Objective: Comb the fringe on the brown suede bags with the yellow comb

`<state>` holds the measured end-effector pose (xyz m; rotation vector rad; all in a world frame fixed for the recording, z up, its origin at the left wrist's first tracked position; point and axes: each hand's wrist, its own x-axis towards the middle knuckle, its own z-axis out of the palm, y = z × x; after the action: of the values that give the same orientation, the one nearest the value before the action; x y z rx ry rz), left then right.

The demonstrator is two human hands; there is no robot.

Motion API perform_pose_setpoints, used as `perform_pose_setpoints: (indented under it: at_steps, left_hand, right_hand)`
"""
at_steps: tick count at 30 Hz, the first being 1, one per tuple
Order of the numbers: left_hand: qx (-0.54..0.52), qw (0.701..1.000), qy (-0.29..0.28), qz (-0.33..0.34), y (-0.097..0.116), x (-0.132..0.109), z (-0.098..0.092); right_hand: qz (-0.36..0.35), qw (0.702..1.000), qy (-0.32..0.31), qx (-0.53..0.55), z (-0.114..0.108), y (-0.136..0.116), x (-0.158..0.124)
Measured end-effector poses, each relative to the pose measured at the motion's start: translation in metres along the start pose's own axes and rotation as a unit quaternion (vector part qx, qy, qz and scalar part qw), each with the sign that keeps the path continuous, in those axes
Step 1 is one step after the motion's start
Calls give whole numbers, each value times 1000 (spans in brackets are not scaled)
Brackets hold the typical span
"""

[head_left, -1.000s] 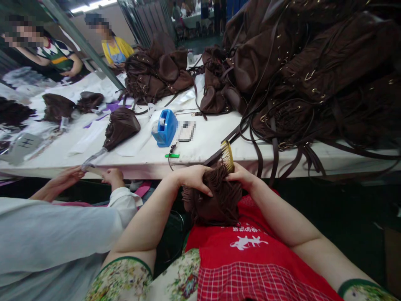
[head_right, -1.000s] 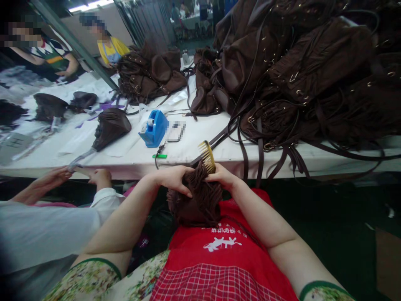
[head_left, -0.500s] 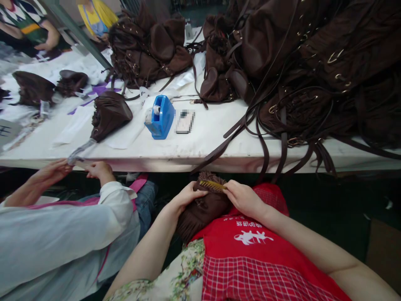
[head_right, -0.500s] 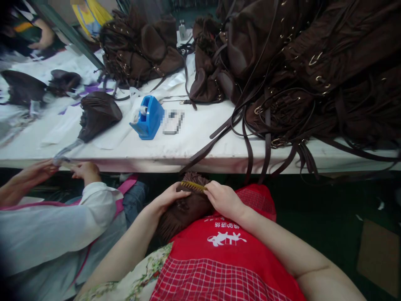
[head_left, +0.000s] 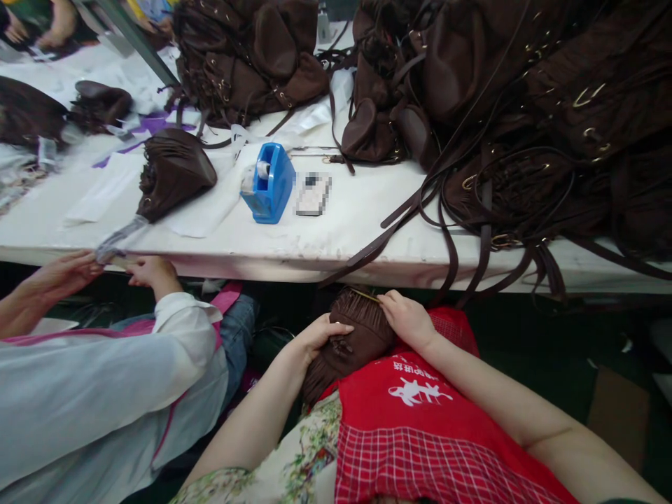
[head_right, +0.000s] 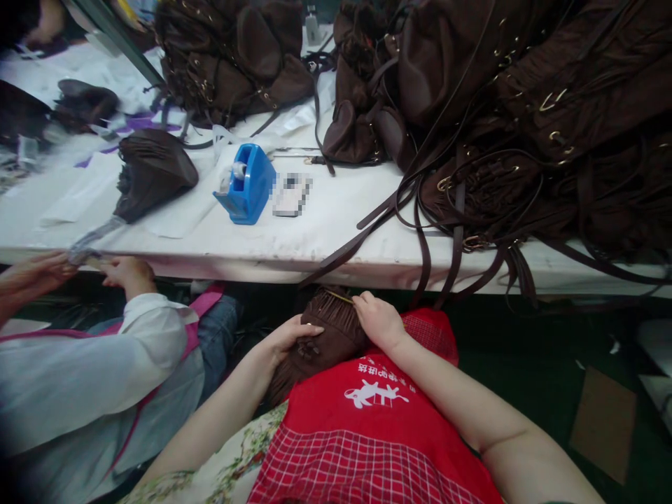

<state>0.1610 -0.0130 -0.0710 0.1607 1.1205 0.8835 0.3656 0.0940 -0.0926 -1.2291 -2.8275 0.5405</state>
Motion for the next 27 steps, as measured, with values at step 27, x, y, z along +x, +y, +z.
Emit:
perform_pose_setpoints:
  at_steps: [27]
  left_hand:
    - [-265, 962, 65, 0, -32, 18, -60]
  right_hand:
    - [-98, 988, 96, 65, 36, 18, -9]
